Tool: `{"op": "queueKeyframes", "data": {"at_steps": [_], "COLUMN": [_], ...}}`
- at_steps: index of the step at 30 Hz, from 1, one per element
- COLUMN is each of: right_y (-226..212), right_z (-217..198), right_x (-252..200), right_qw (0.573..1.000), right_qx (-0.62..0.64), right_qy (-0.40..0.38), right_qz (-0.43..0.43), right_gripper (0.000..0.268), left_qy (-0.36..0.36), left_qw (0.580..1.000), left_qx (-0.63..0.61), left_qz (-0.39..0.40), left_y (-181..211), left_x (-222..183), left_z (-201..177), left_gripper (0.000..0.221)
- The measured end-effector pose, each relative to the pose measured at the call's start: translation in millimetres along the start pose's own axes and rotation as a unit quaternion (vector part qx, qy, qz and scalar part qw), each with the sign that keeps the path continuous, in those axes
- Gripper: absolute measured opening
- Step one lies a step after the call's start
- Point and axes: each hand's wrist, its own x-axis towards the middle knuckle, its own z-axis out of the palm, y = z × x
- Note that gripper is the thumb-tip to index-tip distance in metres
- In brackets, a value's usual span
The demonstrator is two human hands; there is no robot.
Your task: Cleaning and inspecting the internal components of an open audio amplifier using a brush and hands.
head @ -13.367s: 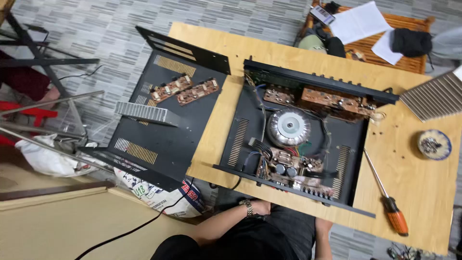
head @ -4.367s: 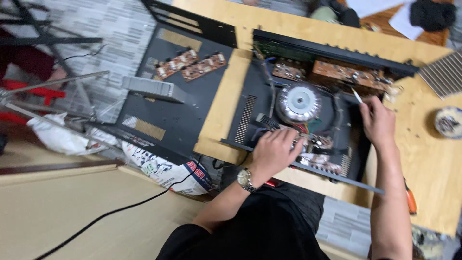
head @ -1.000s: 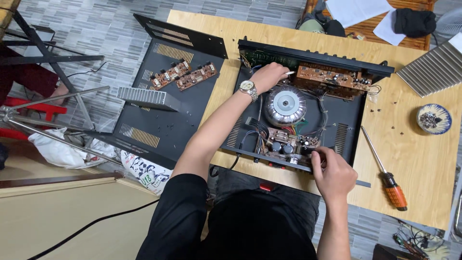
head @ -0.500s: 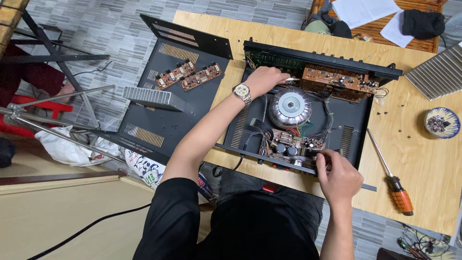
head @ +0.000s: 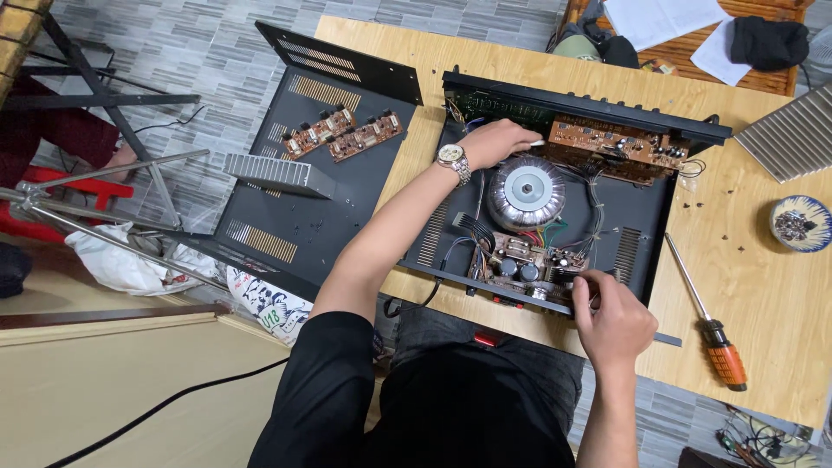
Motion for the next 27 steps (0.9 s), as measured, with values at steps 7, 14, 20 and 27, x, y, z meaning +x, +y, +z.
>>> {"op": "queueKeyframes", "data": {"at_steps": [7, 14, 20, 27], "right_y": [1, 1, 3, 2], "right_z": [0, -3, -1, -4], "right_x": [1, 3, 0, 0], "right_qw": [1.000, 1.000, 1.000, 1.000], "right_qx": [0.010, 0.017, 0.027, 0.020], "right_qy": [0.004, 0.004, -0.001, 0.016], "right_qz": [-0.003, -0.007, -0.008, -0.012], "right_gripper": [0.006, 0.006, 0.006, 0.007], "left_qy": [-0.017, -0.026, -0.019, -0.018], "left_qw": [0.998, 0.998, 0.992, 0.975], "left_qx": [0.059, 0.050, 0.106, 0.218], "left_qz": [0.003, -0.023, -0.060, -0.048], "left_y": [4, 8, 15, -15], "left_x": [-2, -22, -27, -31], "left_z": [-5, -16, -12, -5], "left_gripper": [0.021, 0.022, 0.021, 0.014]}}
